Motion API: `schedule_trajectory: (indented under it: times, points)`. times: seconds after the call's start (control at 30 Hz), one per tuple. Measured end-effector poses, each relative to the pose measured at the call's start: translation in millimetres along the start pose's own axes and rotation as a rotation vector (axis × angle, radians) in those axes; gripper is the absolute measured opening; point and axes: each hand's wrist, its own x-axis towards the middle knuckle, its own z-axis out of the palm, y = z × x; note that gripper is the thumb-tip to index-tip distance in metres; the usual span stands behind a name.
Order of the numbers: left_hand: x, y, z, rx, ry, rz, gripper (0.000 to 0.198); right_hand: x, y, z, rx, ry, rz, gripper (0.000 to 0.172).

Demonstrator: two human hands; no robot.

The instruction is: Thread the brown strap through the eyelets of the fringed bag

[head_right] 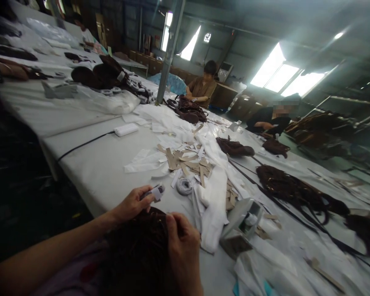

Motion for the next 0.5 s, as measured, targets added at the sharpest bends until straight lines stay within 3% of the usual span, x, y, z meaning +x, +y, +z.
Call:
schedule_trajectory:
  times: [0.1,0.23,0.5]
  points:
    - [-1.4,-0.3,-2.1,-0.007,0.006,0.017,0.026,13.0,-10.2,22.3,0.043,-0.075,-0.051,0.031]
    - [-1.9,-2.5,-4.4,-0.031,0.028,0.04,0.021,24.0,-7.5,39.1,0.048,-0.055,-0.025,0.03]
    - [0.1,-7.0,-6.7,0.085,0.063,0.15,0.014,36.8,-2.1,58.4,0.108,0.026,0.162,0.045]
